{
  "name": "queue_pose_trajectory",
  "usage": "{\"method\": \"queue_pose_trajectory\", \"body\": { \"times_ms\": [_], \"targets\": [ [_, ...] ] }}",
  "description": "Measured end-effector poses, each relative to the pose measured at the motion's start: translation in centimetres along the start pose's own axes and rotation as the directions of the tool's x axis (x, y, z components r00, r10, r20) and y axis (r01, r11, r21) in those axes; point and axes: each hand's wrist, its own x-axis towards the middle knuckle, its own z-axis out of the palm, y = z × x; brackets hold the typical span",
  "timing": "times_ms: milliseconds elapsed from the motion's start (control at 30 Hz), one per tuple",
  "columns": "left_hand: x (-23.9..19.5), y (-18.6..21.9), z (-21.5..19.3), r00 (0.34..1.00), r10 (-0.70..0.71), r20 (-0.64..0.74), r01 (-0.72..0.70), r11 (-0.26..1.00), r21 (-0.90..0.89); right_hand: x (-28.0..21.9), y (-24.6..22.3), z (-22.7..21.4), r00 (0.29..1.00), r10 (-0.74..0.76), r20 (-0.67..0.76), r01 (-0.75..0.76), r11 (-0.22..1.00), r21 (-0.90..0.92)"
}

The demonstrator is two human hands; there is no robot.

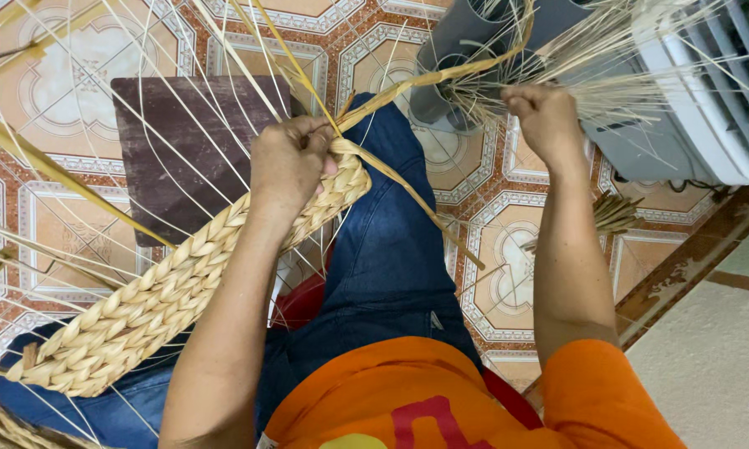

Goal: The person weaves a flat basket by hand, interlacing dried palm strips through a vertical frame held between the legs. They repeatedly pull strips through the weave, tighten the pattern, and adjust the frame to maintain alignment.

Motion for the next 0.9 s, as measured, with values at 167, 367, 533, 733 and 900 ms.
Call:
{"method": "queue_pose_trajectory", "body": {
  "times_ms": [167,367,533,733,900],
  "targets": [
    [-0.5,0.2,0.0,1.0,0.001,-0.006,-0.001,1.0,-0.001,2.1,-2.4,1.4,0.998,-0.041,0.054,0.054,0.966,-0.254],
    [-0.5,0.0,-0.3,1.0,0.018,0.006,-0.018,1.0,0.006,0.0,-6.4,-3.2,0.997,0.04,-0.062,-0.033,0.992,0.118],
    [0.0,0.4,-0.3,0.999,-0.027,0.029,0.027,0.999,0.021,-3.7,-6.1,-5.2,0.97,0.239,0.051,-0.239,0.971,0.005],
    [-0.6,0.4,-0.5,0.998,0.053,0.013,-0.053,0.999,0.004,-7.0,-1.7,-1.6,0.844,0.517,0.14,-0.509,0.856,-0.088],
    [-1.1,0.3,-0.6,0.997,0.073,-0.018,-0.072,0.997,0.037,-8.2,1.8,1.5,0.837,0.547,0.021,-0.528,0.816,-0.234]
  ]
}}
